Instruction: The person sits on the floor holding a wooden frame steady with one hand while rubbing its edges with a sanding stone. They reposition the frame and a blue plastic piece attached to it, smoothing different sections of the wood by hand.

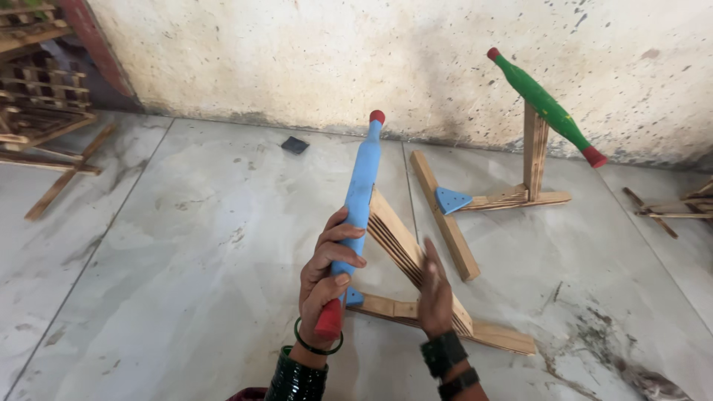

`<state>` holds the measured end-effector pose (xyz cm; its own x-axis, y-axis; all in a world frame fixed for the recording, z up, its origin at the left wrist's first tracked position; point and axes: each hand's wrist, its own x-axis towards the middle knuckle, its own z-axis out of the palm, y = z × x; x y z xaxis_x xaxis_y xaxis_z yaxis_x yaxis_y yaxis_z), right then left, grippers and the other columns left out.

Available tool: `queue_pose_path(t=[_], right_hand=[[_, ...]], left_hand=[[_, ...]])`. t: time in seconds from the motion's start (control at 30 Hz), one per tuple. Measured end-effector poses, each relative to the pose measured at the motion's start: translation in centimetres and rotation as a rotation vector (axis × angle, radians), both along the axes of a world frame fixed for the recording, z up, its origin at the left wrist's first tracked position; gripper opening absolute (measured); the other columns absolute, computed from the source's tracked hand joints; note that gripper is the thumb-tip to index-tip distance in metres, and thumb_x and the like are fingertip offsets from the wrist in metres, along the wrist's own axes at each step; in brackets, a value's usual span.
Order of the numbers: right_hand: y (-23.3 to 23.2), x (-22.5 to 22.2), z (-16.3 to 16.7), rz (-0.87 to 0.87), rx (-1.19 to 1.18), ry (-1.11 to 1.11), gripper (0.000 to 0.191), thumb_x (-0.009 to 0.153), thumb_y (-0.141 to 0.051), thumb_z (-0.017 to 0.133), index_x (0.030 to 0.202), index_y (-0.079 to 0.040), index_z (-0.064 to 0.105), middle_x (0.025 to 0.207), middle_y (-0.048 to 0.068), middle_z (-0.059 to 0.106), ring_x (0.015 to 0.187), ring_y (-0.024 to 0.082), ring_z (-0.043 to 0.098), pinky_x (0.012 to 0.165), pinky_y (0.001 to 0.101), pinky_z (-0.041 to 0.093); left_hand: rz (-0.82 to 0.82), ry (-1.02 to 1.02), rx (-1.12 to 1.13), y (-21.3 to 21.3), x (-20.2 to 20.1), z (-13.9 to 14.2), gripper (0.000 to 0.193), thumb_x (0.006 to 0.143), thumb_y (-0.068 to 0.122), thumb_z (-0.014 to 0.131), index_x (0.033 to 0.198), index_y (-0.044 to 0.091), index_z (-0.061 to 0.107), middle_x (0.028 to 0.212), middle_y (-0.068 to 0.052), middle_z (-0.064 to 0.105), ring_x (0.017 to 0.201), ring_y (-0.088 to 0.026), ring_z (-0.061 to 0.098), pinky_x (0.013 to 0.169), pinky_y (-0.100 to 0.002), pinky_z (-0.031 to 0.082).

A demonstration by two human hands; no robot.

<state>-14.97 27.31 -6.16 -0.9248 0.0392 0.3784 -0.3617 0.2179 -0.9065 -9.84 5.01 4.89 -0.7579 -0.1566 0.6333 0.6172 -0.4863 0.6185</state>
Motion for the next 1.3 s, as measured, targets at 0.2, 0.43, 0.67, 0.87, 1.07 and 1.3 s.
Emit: queue_pose_path(t=[0.2, 0.43, 0.67, 0.87, 1.07, 1.3], right_hand=[[11.0, -1.2, -14.5, -0.234, 0.060, -0.217, 0.061, 0.110, -0.039, 0.030, 0.152, 0.004, 0.039, 0.158, 0.021, 0.044, 0.150, 0.030, 0.037, 0.122, 0.0377, 0.028], [1.6, -6.6, -2.1, 0.032, 0.346, 0.239, 0.056, 0.109, -0.026, 0.031, 0.153, 0.008, 0.040, 0.156, 0.026, 0.048, 0.150, 0.033, 0.042, 0.124, 0.0384, 0.028], [-9.4, -2.1, 12.0, 0.137, 0.036, 0.188, 0.061, 0.111, -0.038, 0.032, 0.153, 0.004, 0.043, 0.157, 0.022, 0.048, 0.148, 0.031, 0.045, 0.121, 0.0387, 0.034], [0.8, -2.3, 0.2, -0.073, 0.121, 0.009, 0.059, 0.110, -0.038, 0.032, 0.149, 0.003, 0.048, 0.152, 0.021, 0.055, 0.145, 0.029, 0.048, 0.119, 0.0356, 0.033], [10.6, -3.3, -12.8, -0.275, 0.136, -0.280, 0.063, 0.108, -0.046, 0.031, 0.144, -0.001, 0.056, 0.143, 0.021, 0.062, 0.137, 0.029, 0.054, 0.115, 0.0368, 0.038], [4.0, -8.9, -0.8, 0.074, 0.711, 0.735, 0.054, 0.116, -0.032, 0.030, 0.130, 0.011, 0.059, 0.124, 0.027, 0.066, 0.114, 0.045, 0.061, 0.103, 0.0490, 0.048]], left_hand=[[-0.007, 0.048, 0.041, 0.6, -0.7, -0.1, 0.023, 0.081, 0.015, 0.054, 0.095, 0.002, 0.066, 0.140, -0.017, 0.061, 0.161, -0.035, 0.027, 0.135, -0.054, 0.018], [0.016, 0.030, 0.057, 0.6, -0.5, 0.6, 0.021, 0.082, 0.015, 0.053, 0.094, 0.002, 0.065, 0.141, -0.017, 0.060, 0.160, -0.035, 0.028, 0.134, -0.052, 0.019], [0.034, -0.009, -0.056, -0.6, 0.1, 0.4, 0.023, 0.083, 0.016, 0.053, 0.095, 0.001, 0.066, 0.143, -0.017, 0.059, 0.161, -0.035, 0.027, 0.134, -0.051, 0.018], [0.052, 0.024, -0.022, -0.4, -0.7, -0.7, 0.024, 0.083, 0.016, 0.053, 0.095, 0.000, 0.067, 0.140, -0.021, 0.061, 0.161, -0.037, 0.029, 0.134, -0.053, 0.019], [0.042, 0.043, 0.003, -0.4, -1.2, -0.8, 0.023, 0.082, 0.016, 0.054, 0.093, 0.001, 0.066, 0.142, -0.021, 0.059, 0.161, -0.037, 0.027, 0.133, -0.053, 0.017], [-0.017, 0.054, 0.053, -0.4, -1.1, -0.7, 0.020, 0.085, 0.013, 0.054, 0.095, 0.002, 0.066, 0.144, -0.018, 0.057, 0.163, -0.036, 0.024, 0.135, -0.053, 0.016]])
